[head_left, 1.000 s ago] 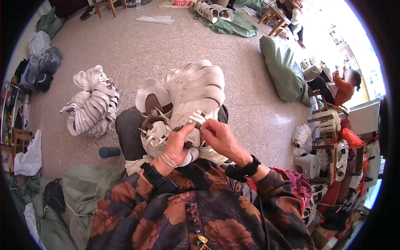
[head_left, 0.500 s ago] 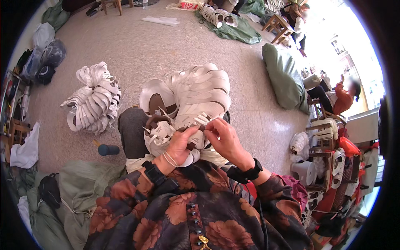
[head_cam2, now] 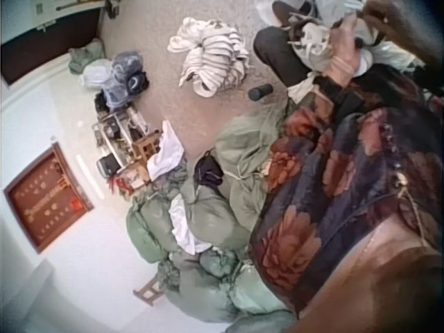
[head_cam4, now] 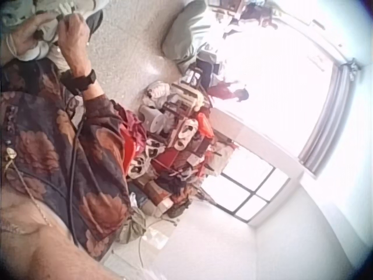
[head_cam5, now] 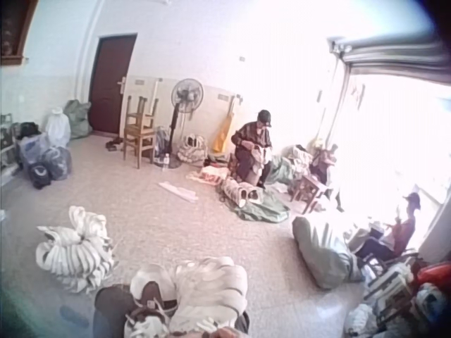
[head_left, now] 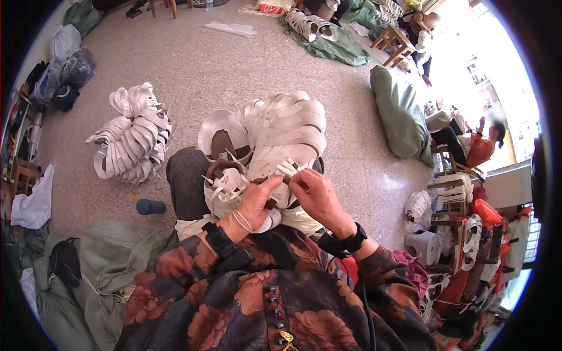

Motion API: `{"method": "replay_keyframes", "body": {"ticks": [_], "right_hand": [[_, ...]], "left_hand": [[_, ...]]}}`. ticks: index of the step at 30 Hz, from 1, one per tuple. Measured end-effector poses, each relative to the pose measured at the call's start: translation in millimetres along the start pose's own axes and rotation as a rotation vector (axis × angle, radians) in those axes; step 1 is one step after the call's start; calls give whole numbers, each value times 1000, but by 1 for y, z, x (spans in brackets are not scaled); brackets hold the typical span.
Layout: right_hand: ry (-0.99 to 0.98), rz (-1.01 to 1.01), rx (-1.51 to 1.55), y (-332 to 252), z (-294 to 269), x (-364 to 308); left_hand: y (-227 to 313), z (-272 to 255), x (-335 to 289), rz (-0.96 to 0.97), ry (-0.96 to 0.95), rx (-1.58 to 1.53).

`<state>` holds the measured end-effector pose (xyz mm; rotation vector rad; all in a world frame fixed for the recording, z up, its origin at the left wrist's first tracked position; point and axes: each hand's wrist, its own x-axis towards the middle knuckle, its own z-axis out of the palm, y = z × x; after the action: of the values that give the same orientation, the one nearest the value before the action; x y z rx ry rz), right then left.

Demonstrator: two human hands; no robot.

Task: Lacing a white athletic shoe in a workshop environment.

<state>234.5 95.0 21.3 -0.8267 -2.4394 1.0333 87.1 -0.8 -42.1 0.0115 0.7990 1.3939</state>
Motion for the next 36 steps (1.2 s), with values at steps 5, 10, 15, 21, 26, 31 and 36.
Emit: {"method": "replay_keyframes", "body": {"ticks": [5,10,15,21,26,31,36], "right_hand": [[61,5,69,2,8,-3],[62,-111,24,-5,4,4],[-44,-106,-45,-6,-2,19],[-164,-135,-126,-11,-13,35],[-232,-198,-99,-6,-18,42],[-286,-73,-67,-17,-20,47],[-261,-118,-147,-5,-16,49]], "left_hand": [[4,1,1,-40,16,-11],[0,-4,6,-62,-2,-29],[-4,-7,3,42,-34,83],[-9,-6,3,98,-38,44],[-7,-6,7,-8,-12,-66],[-4,-4,4,19,-66,-141],[-1,5,1,42,-25,-81]]}}
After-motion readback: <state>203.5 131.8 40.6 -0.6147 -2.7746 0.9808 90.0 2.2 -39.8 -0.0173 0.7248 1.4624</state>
